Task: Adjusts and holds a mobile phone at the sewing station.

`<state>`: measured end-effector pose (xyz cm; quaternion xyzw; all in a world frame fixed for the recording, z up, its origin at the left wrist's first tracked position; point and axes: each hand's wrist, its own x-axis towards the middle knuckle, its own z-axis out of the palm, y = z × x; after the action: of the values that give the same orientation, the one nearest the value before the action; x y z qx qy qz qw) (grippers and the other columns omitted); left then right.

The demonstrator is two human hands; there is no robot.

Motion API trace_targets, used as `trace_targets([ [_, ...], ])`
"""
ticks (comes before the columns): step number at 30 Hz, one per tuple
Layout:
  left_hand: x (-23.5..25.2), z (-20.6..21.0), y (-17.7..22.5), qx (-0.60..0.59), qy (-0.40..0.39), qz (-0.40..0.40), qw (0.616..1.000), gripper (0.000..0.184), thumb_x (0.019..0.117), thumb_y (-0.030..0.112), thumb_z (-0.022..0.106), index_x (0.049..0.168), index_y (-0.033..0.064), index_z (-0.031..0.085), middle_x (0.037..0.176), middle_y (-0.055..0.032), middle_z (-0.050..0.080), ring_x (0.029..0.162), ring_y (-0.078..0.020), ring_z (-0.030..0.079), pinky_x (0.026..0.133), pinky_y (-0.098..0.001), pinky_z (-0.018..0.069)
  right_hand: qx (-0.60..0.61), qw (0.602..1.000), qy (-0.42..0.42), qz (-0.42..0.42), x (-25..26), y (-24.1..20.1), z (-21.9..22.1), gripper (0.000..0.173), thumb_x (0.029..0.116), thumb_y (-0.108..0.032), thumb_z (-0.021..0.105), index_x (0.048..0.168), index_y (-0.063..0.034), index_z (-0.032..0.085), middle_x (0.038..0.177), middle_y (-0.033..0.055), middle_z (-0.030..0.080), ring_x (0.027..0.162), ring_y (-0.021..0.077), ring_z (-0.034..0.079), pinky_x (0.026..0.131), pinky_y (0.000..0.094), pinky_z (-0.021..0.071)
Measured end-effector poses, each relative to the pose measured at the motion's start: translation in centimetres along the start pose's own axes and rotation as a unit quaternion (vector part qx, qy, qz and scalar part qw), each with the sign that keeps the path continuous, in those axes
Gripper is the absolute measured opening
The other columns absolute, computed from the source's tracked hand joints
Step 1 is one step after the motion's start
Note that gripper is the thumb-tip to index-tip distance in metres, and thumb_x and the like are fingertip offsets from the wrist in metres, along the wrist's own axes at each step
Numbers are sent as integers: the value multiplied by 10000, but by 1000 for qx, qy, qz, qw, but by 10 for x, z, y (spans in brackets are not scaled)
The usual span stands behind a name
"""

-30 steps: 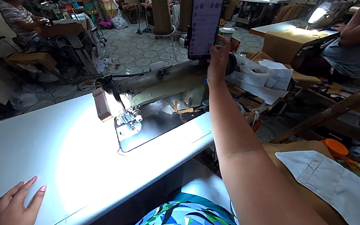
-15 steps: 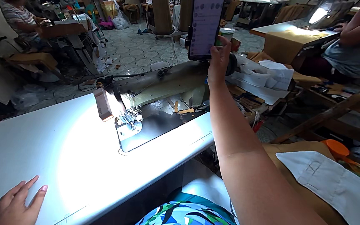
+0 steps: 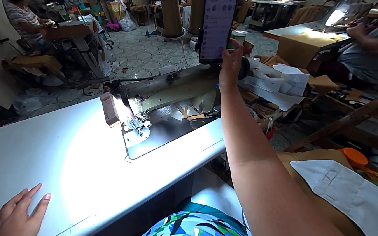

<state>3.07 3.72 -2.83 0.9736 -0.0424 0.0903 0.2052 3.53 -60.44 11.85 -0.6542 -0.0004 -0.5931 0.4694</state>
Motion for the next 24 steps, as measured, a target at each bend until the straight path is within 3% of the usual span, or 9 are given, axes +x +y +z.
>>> trace_targets([
  [24, 0, -1, 2, 3, 1, 0, 1000, 516, 1024, 355, 557, 1443, 55, 578, 1535, -288, 441, 1433, -514, 369, 1139, -692, 235, 15, 1000, -5, 5, 0, 2, -1, 484, 1023, -152, 480, 1456, 49, 398, 1073, 113, 605, 952, 134, 636, 860, 326, 557],
])
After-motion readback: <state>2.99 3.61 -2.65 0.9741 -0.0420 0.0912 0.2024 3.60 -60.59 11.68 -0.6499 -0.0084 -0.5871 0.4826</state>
